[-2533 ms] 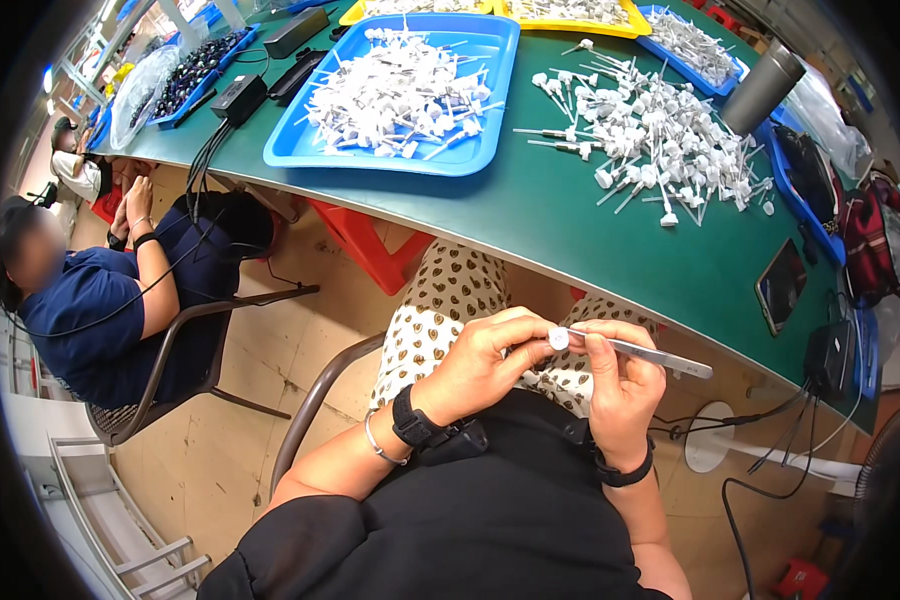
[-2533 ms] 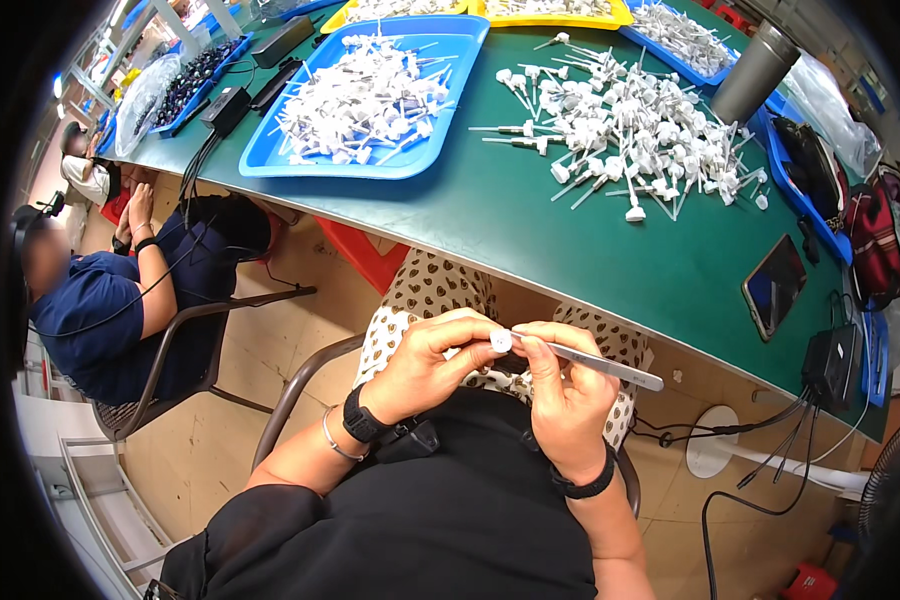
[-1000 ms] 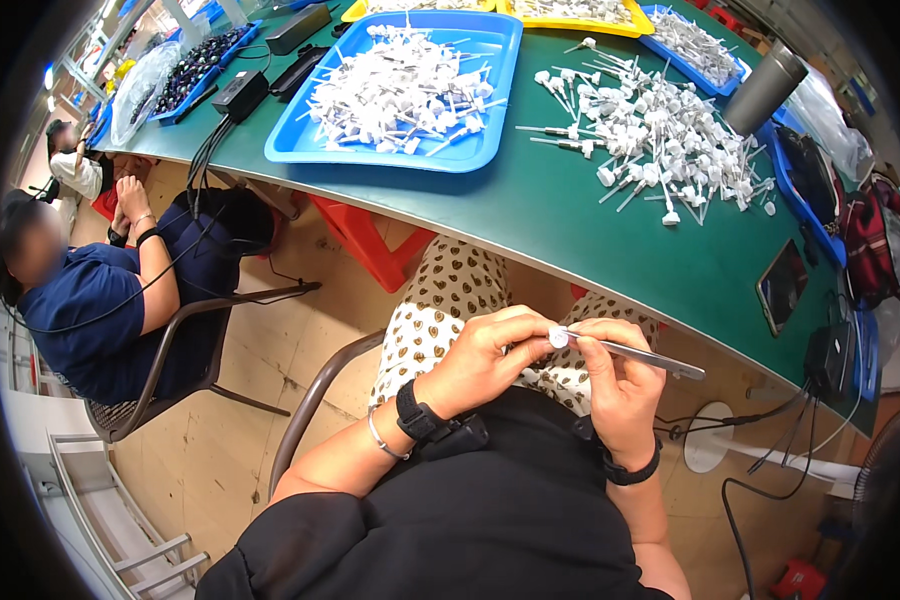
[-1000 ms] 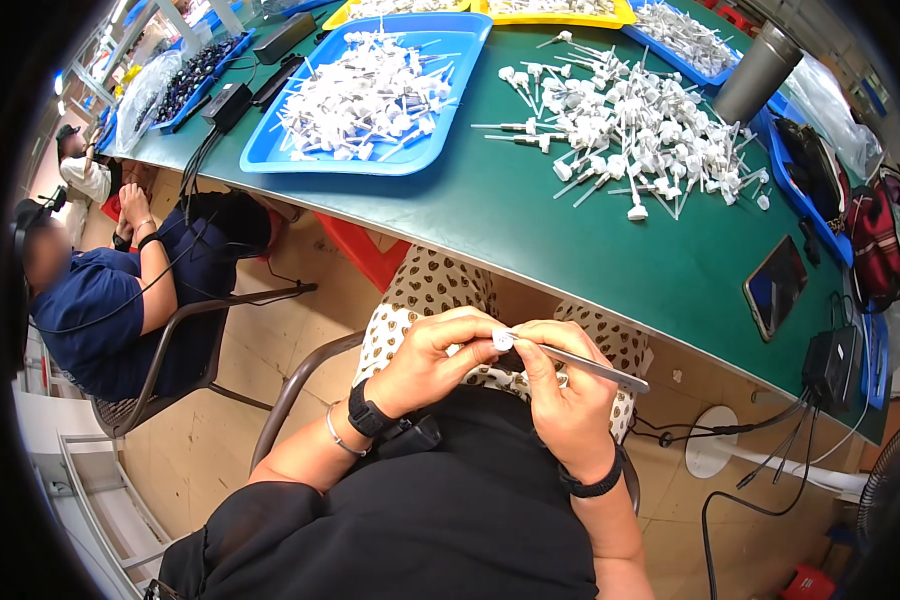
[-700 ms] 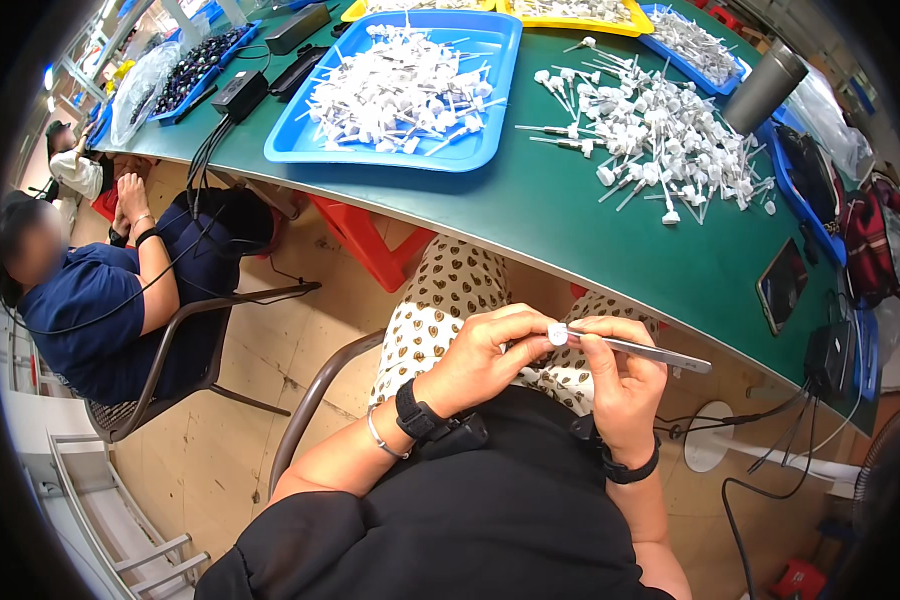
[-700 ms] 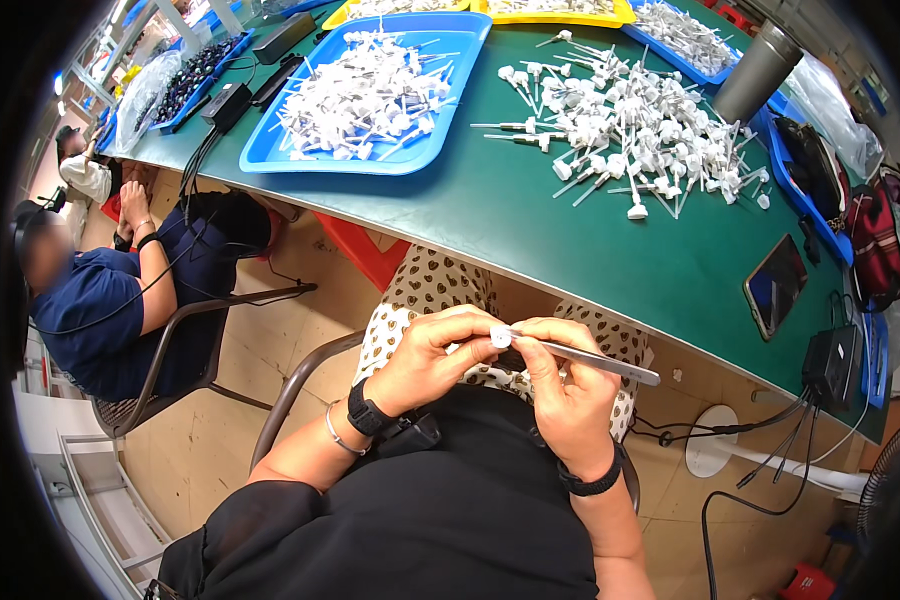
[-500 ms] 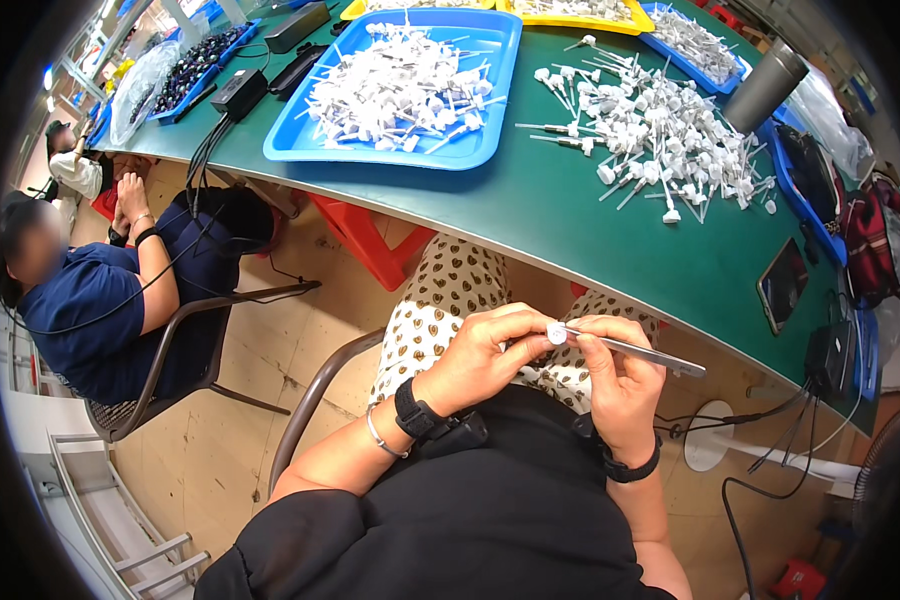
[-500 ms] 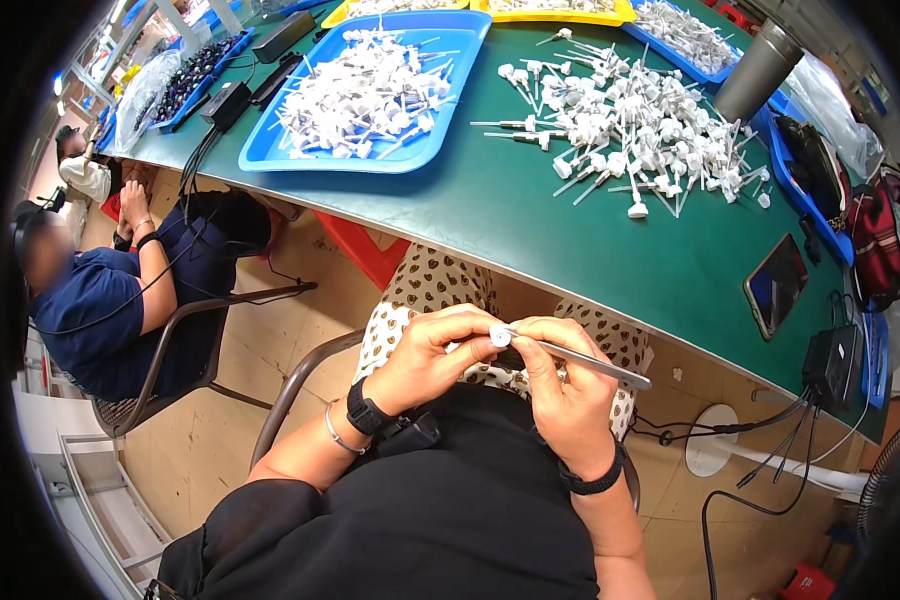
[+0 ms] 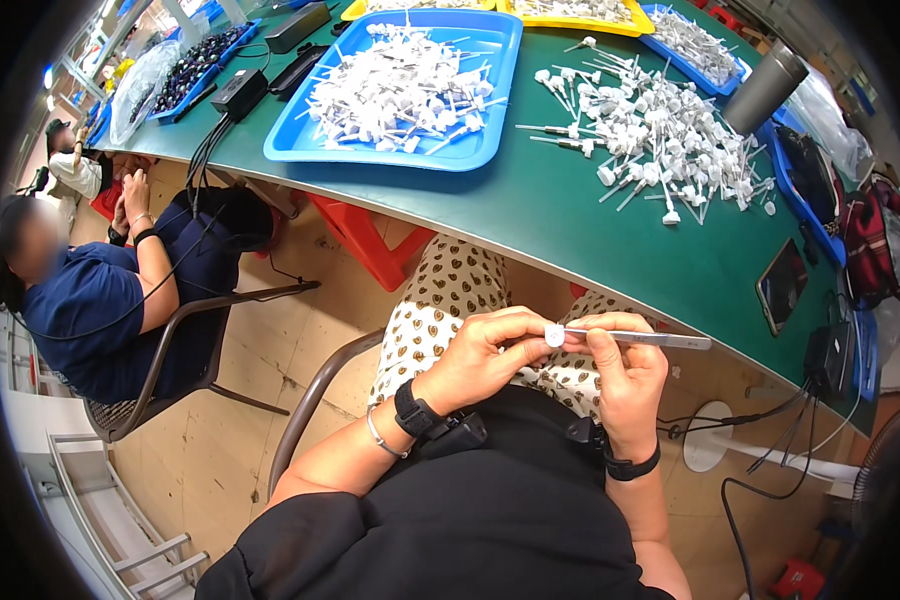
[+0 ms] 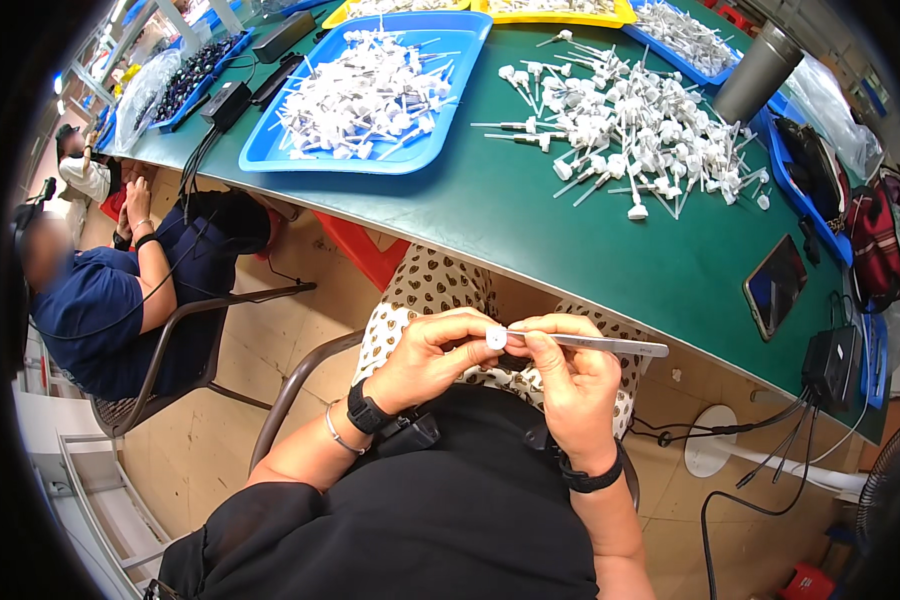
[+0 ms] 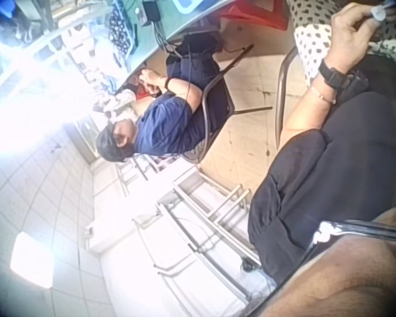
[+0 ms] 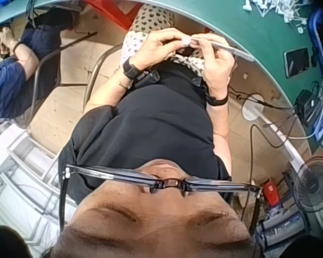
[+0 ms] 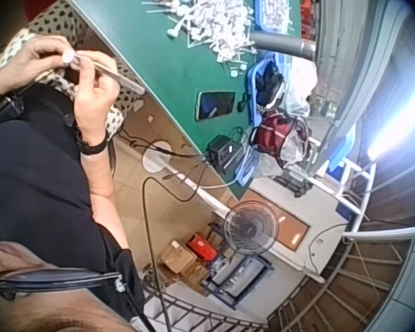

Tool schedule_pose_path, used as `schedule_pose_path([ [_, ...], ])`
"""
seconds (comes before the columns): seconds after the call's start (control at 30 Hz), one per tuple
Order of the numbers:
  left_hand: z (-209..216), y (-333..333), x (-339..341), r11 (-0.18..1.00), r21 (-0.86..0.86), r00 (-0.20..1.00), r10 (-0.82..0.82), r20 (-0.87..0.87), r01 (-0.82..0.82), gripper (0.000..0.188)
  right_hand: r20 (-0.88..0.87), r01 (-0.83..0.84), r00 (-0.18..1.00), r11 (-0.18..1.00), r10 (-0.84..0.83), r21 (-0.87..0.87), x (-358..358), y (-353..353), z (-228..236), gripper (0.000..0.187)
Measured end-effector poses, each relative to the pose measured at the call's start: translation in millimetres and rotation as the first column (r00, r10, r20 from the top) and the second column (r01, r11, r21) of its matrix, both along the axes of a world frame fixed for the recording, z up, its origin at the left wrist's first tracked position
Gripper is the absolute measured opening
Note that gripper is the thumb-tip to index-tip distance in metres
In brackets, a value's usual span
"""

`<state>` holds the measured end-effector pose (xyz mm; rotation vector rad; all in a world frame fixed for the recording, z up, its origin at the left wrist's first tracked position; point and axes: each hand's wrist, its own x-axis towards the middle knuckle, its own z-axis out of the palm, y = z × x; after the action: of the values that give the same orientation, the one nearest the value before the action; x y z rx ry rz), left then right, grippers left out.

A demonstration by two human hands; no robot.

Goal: The person sits at a green workbench and uses tweezers to pick up small white plastic components from a blue tray. They manipulate the components with their hands and the tool, then place them onto the table surface. The process is repetitive, involving picking, handling, and placing the items one by one.

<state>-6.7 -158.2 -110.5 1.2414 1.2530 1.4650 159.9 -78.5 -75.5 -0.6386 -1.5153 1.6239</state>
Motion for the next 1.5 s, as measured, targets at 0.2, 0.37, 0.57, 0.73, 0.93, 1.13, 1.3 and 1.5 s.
schedule_pose_path([
  [0.2,-1,0,0,0.997,0.063,0.993,0.045,-0.106,-0.038,0.017,0.038,0.056,0.997,0.993,-0.06,0.104,-2,-5,0,0.01],
  [0.37,-3,1,-2,0.987,0.141,0.958,0.113,-0.263,-0.078,0.019,0.13,0.091,0.978,0.9,-0.16,0.425,-3,-6,-6,0.008],
  [0.57,-1,0,-3,0.985,0.152,0.95,0.121,-0.289,-0.08,0.02,0.086,0.121,0.984,0.937,-0.157,0.329,-5,-8,-8,0.008],
  [0.73,-1,0,-3,0.985,0.152,0.95,0.119,-0.29,-0.077,0.02,0.093,0.124,0.983,0.94,-0.16,0.317,-5,-8,-8,0.008],
  [0.93,-1,1,-2,0.986,0.148,0.956,0.115,-0.27,-0.077,0.018,0.088,0.144,0.977,0.91,-0.193,0.389,-7,-8,-9,0.007],
  [1.13,-3,0,-2,0.989,0.129,0.961,0.105,-0.257,-0.074,0.017,0.082,0.146,0.977,0.897,-0.197,0.418,-8,-8,-10,0.007],
  [1.3,-3,0,-2,0.989,0.124,0.964,0.108,-0.244,-0.079,0.017,0.107,0.134,0.973,0.88,-0.203,0.455,-6,-7,-11,0.008],
  [1.5,-3,0,-2,0.988,0.133,0.961,0.113,-0.254,-0.081,0.018,0.114,0.126,0.973,0.883,-0.198,0.452,-7,-7,-10,0.008],
])
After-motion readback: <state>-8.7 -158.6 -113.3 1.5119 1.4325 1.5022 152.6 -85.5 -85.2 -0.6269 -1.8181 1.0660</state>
